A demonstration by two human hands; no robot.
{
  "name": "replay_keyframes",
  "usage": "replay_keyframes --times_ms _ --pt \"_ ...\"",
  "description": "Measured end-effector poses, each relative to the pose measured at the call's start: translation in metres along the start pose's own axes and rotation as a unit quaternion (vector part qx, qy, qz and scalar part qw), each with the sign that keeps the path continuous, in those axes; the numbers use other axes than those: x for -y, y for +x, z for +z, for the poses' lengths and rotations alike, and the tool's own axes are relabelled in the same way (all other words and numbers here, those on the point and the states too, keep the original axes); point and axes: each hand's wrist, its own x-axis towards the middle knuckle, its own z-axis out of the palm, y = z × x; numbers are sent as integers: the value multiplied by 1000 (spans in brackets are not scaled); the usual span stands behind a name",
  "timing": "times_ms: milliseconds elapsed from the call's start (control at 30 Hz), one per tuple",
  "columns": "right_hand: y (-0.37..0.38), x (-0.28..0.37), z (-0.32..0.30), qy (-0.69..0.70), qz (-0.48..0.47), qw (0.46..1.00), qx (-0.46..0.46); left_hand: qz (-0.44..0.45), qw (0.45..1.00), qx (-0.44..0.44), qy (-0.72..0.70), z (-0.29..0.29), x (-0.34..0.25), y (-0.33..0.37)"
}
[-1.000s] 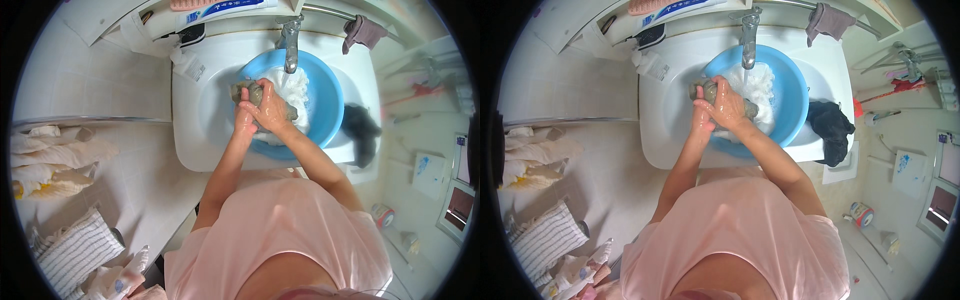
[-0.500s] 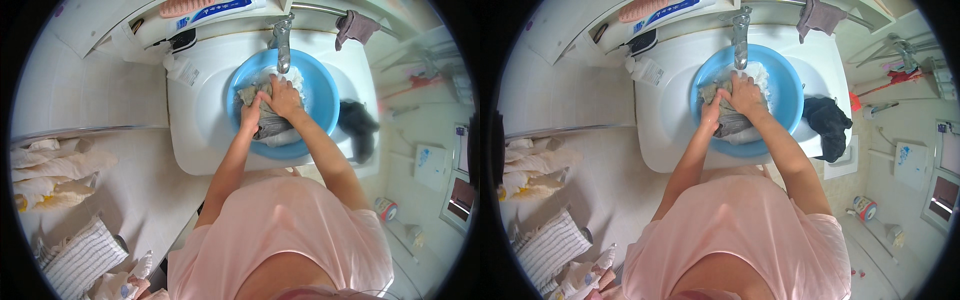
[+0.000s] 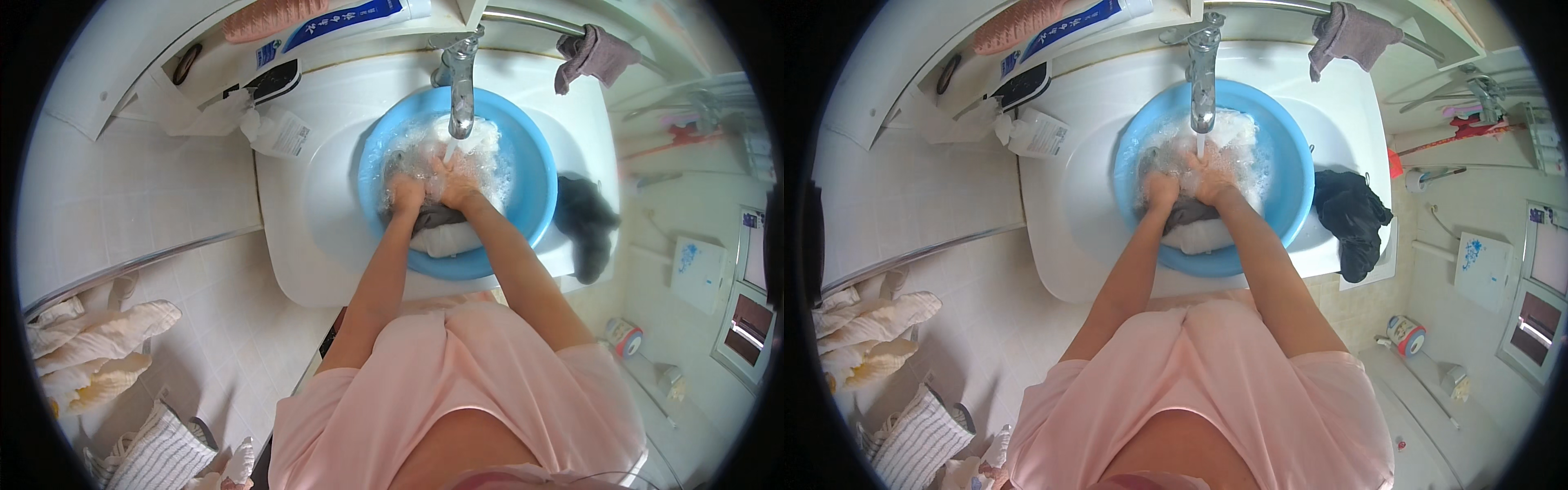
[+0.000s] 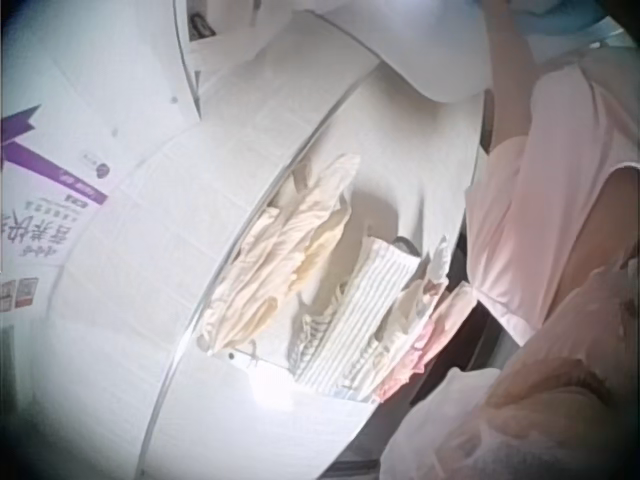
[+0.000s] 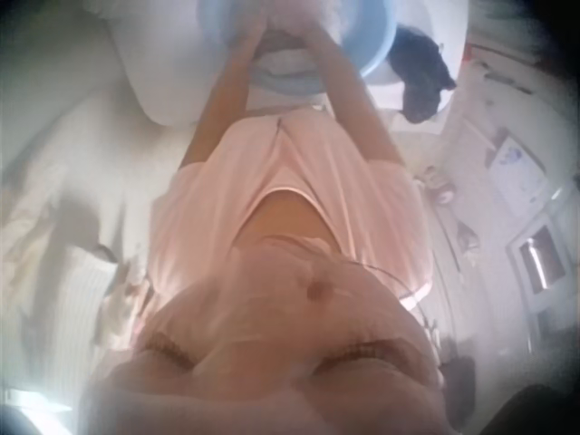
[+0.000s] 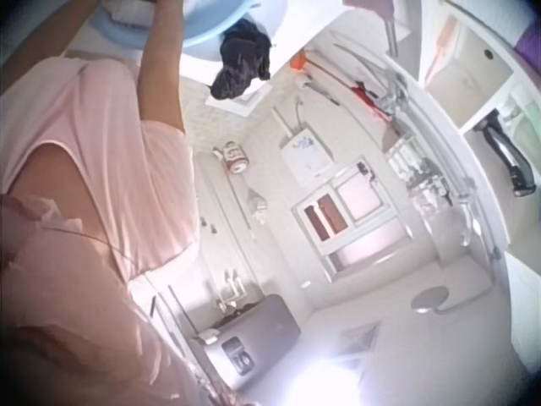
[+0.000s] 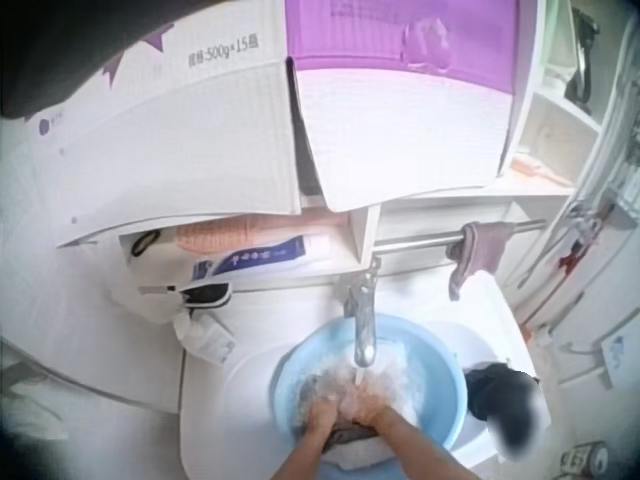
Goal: The person washes several pieces of clothing by hand in a blue basin placed in a bathroom sink. They scrub and rinse a dark garment, followed by a grey item and a white cloth, using running water from the faucet. The person wrings out each item and places them aside after washing.
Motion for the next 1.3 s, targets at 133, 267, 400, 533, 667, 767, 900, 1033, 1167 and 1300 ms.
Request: replay_keyframes --times_ms 133,267,400,533,667,767,900,1033,1167,1300 --pt "-1 11 -39 58 1 998 25 -66 977 99 -175 -35 -7 -7" --pt "-7 -18 -49 272 -102 956 39 -86 805 214 -547 -78 -19 -39" --pt "-22 4 -65 447 -102 888 -31 -25 705 267 -656 -99 -12 -53" --pt "-43 43 -76 352 -61 924 -133 -105 682 184 -700 -95 -27 -49" --pt "-45 55 -74 270 -49 947 -170 -158 711 138 -672 -100 -54 -61" --pt "-39 54 -80 229 -38 963 -135 -128 720 132 -669 -92 -53 -59" --pt "-25 47 -72 185 -45 975 -111 -87 777 101 -616 -73 -39 -43" --pt "-14 27 -68 100 -35 994 -37 -13 956 -4 -292 -53 -29 -30" --pt "-15 5 -45 5 -18 998 -59 30 998 -19 -44 -38 -28 -23" --pt "-11 -2 -18 -68 1 997 -40 57 998 16 36 -22 -19 -16"
